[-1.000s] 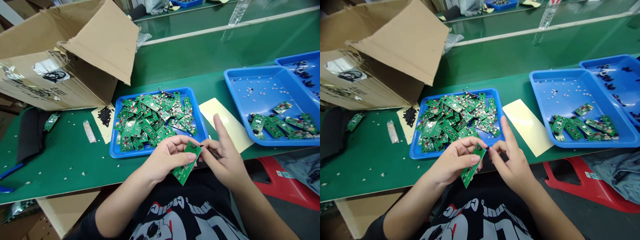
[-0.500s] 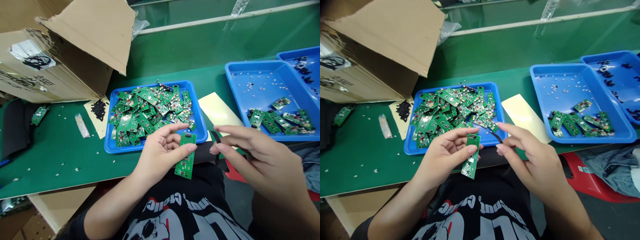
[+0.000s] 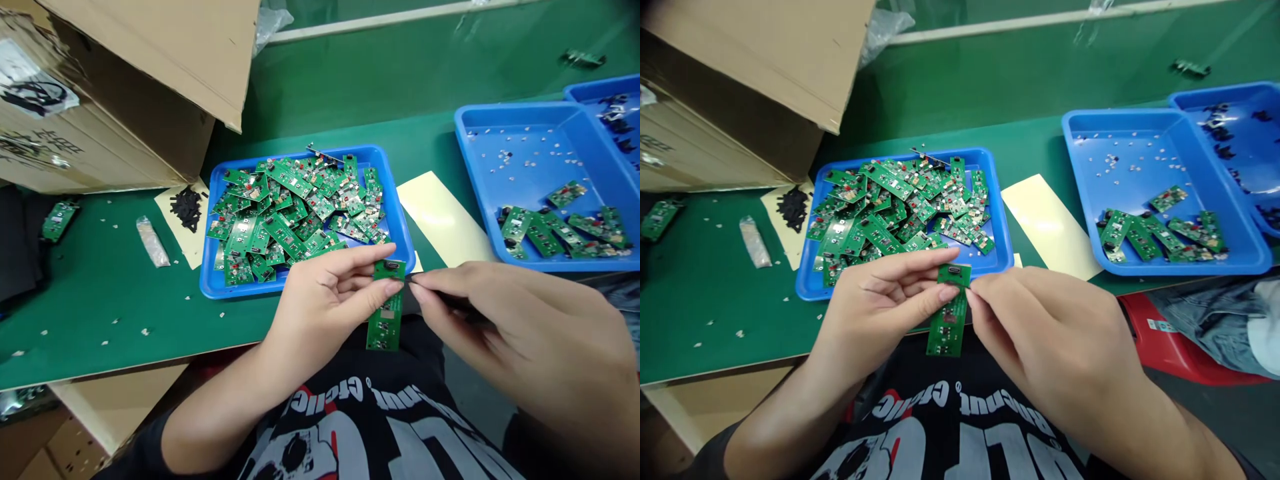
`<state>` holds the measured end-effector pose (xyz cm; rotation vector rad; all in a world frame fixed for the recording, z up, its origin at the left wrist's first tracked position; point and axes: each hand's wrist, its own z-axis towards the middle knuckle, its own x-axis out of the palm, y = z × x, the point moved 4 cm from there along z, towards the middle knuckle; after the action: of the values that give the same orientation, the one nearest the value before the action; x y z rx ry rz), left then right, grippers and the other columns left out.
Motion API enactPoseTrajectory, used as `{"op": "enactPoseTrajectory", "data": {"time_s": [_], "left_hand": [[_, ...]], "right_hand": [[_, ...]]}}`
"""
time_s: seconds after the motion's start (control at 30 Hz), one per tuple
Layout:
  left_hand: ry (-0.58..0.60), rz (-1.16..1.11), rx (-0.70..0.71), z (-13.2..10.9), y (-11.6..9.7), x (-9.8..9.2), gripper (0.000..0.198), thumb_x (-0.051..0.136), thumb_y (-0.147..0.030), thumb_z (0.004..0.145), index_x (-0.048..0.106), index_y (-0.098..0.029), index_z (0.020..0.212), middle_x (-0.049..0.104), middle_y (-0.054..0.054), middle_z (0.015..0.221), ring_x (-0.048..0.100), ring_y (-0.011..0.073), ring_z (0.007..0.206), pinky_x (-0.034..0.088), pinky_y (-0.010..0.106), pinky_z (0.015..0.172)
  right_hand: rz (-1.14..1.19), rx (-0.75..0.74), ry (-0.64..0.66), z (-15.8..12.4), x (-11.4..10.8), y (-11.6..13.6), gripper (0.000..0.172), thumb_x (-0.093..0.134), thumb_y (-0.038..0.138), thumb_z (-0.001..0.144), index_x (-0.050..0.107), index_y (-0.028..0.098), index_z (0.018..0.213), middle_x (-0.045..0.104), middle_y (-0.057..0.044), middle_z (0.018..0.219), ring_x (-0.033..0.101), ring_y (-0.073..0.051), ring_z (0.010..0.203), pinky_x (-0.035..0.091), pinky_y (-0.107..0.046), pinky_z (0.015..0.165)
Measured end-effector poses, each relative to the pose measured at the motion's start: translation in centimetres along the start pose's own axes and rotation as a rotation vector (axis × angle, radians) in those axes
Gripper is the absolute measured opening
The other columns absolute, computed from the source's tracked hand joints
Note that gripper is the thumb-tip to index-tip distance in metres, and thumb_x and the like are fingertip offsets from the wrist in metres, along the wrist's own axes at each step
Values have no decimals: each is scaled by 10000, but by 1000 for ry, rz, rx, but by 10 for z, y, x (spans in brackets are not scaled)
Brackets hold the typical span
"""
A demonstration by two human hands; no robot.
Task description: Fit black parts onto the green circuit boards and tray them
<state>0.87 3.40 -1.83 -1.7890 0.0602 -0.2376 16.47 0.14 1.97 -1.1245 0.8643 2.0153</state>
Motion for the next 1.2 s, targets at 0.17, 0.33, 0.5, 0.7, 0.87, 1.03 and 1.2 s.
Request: {"op": "enactPoseTrajectory", "data": {"time_s": [0.17,0.33,0.5,0.7,0.87,1.03,1.2], "left_hand": [[36,1,-71,0,0,2,285,697,-93,741,771,-179,1002,761,12,802,703,110,698,597,151,622],[21,-15,-75,0,-2,3,244,693,-81,752,777,-196,950,772,7,836,732,142,781,619,197,712],[12,-21,-56,1,-4,5,200,696,-67,750,779,-193,881,777,2,842,738,141,786,617,204,755],[5,-24,-43,1,-3,5,171,696,-69,750,771,-191,844,776,-1,820,738,134,761,612,191,725],[-24,-8,-17,-1,-4,6,175,698,-53,735,767,-197,808,772,-3,801,732,135,722,609,194,677],[-42,27,14,-3,-5,5,163,687,-67,742,766,-205,776,752,-10,720,690,114,577,579,189,542],[-50,146,89,-4,-9,3,175,666,-73,741,775,-203,785,742,-3,693,654,110,545,544,194,512]], "right_hand": [[-5,-11,37,1,4,-2,182,515,174,932,515,225,757,589,9,613,486,-132,527,349,-290,525],[-18,9,65,4,5,-4,215,474,203,949,504,241,739,567,9,583,470,-143,505,317,-306,500],[-11,11,52,3,3,-4,200,486,198,943,506,237,748,573,8,591,486,-145,514,320,-309,514],[-20,-6,51,3,4,-4,227,505,200,935,498,228,709,584,3,598,494,-141,515,329,-316,513],[-44,0,42,7,3,-2,318,485,213,944,474,234,627,560,0,559,472,-140,483,303,-328,484],[-31,3,30,7,0,-3,235,506,218,935,536,224,702,531,1,552,475,-145,494,313,-314,483],[39,44,27,9,-4,-6,164,492,223,946,596,224,819,589,4,591,559,-151,525,388,-297,522]]}}
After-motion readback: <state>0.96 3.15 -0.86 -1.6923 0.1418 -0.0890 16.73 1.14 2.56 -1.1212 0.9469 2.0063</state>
